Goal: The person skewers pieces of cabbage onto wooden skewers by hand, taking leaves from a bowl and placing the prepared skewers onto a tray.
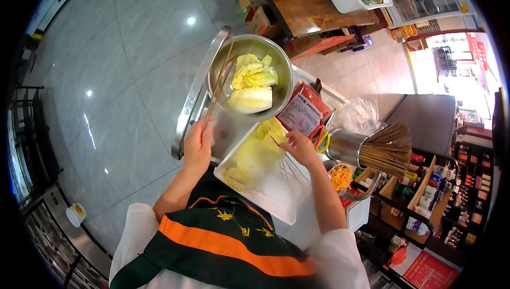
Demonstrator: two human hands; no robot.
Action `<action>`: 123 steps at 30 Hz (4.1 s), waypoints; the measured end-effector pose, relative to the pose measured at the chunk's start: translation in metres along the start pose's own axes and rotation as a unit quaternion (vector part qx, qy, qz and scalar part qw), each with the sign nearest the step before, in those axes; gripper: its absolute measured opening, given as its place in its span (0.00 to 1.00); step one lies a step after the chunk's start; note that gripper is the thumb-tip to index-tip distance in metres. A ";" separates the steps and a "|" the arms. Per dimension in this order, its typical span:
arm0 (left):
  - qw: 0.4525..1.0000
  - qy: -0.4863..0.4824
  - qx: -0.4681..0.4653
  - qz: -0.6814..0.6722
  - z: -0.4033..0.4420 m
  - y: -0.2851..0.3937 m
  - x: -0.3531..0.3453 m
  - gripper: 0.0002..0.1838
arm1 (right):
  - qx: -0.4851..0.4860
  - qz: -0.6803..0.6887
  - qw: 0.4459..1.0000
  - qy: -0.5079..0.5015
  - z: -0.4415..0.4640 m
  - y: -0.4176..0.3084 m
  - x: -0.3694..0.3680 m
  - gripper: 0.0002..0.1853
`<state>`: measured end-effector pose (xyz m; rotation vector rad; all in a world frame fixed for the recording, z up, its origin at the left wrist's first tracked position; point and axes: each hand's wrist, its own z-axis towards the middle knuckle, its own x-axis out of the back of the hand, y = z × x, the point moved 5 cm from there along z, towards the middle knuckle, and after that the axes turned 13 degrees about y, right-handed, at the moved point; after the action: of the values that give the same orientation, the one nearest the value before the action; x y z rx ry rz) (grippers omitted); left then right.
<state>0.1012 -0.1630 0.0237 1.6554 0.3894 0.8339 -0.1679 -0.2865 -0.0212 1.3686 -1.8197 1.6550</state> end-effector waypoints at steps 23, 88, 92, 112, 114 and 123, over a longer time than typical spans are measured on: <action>0.996 0.043 0.072 -0.041 0.003 -0.011 0.007 0.07 | 0.352 -0.188 0.912 0.094 0.204 -0.094 -0.072 0.14; 0.938 -0.194 0.228 -0.175 0.087 -0.022 -0.128 0.17 | -0.177 0.462 0.856 -0.151 0.091 -0.062 -0.037 0.17; 0.988 -0.136 0.054 -0.046 0.079 -0.002 -0.091 0.17 | -0.214 0.533 0.816 -0.070 0.104 -0.053 -0.031 0.18; 0.979 -0.154 0.101 -0.089 0.001 0.007 -0.014 0.13 | -0.119 0.709 0.688 0.098 0.113 -0.084 0.009 0.16; 0.981 -0.152 0.101 -0.059 0.001 0.007 -0.012 0.12 | -0.075 0.677 0.721 0.132 0.111 -0.085 0.015 0.16; 0.994 -0.108 -0.012 0.019 -0.005 0.029 -0.005 0.12 | 0.002 0.595 0.772 0.222 0.097 -0.091 0.027 0.15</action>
<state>0.0894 -0.1704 0.0499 1.7162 0.1962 0.6758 -0.0745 -0.3724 0.0254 -0.4553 -2.4536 2.1592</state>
